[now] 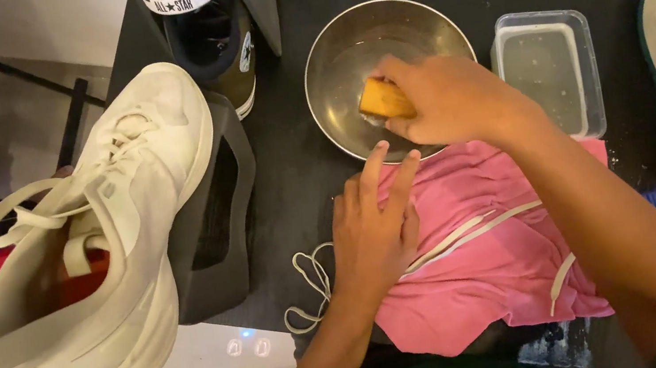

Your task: The person cleans white shoelaces by scrubbing them with a brush dipped in a cleaning solution. They repeatedly dip the brush into a container of liquid and scrub the laces laid out on a pink cloth. Finally, they wipe the laces with a blue cloth.

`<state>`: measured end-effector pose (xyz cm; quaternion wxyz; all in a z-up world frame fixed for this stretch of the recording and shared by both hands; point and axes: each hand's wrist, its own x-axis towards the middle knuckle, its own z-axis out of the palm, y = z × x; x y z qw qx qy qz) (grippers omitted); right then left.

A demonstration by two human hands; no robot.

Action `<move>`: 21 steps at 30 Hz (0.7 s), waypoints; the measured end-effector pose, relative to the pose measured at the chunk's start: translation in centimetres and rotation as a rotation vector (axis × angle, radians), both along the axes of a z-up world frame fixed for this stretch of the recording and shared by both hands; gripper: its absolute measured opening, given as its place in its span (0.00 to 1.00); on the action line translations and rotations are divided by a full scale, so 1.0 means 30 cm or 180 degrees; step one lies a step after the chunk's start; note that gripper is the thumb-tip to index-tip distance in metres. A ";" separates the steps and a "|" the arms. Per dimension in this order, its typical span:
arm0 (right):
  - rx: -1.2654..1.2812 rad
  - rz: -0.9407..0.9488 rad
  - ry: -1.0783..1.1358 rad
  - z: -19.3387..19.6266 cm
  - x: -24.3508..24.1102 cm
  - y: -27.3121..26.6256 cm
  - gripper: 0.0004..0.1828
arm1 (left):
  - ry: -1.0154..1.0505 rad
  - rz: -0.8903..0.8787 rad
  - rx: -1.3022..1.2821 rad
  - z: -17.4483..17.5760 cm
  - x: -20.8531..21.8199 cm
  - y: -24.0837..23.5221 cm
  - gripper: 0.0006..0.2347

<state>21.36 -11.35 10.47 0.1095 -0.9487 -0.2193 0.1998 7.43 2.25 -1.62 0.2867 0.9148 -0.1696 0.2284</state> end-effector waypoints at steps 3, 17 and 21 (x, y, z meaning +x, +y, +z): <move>-0.0085 0.0059 -0.0251 0.032 -0.012 -0.013 0.28 | -0.0104 0.0016 0.0138 0.021 0.004 0.003 0.26; 0.1299 -0.0902 -0.1590 0.155 -0.204 -0.448 0.36 | -0.0070 -0.0071 0.0275 0.093 -0.020 -0.022 0.19; 0.0934 -0.1155 -0.1886 0.090 -0.235 -0.554 0.28 | -0.0323 -0.0641 0.0253 0.178 -0.018 -0.102 0.12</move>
